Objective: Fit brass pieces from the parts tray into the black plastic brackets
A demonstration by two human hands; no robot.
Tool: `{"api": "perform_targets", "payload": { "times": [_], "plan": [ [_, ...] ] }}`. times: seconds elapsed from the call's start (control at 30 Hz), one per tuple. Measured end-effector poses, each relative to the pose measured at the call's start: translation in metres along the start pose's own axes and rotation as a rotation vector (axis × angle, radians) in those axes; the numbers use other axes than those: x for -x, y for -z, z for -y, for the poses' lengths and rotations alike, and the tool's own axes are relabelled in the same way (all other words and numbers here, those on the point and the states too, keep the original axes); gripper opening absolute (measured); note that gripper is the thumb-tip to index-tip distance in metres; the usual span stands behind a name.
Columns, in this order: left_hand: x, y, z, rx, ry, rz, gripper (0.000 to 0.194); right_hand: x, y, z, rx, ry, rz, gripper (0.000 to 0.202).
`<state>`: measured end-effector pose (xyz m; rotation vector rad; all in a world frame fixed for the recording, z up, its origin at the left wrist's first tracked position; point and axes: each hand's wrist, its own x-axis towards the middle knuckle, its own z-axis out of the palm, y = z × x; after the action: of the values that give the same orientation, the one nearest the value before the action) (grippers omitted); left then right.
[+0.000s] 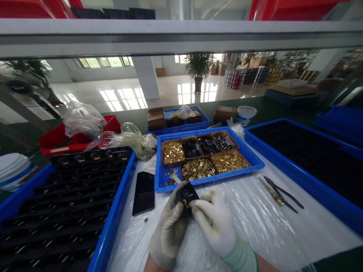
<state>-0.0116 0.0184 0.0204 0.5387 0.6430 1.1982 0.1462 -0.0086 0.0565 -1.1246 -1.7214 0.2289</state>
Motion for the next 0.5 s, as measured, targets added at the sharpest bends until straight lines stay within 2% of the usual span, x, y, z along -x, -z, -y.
{"api": "perform_targets", "payload": {
  "times": [0.13,0.3,0.43,0.5],
  "plan": [
    [0.000,0.003,0.002,0.035,-0.003,-0.005,0.056,0.002,0.000,0.001,0.008,0.016,-0.007,0.026],
    [0.000,0.004,0.004,0.093,-0.008,0.024,0.045,0.005,0.001,-0.008,0.032,-0.011,0.073,0.015],
    [-0.002,0.008,0.007,0.176,0.025,0.130,0.021,0.002,0.000,-0.014,0.079,-0.036,-0.001,0.027],
    [-0.004,0.013,0.009,0.230,0.053,0.198,0.018,-0.001,-0.001,-0.014,0.112,-0.016,-0.013,0.026]
  ]
}}
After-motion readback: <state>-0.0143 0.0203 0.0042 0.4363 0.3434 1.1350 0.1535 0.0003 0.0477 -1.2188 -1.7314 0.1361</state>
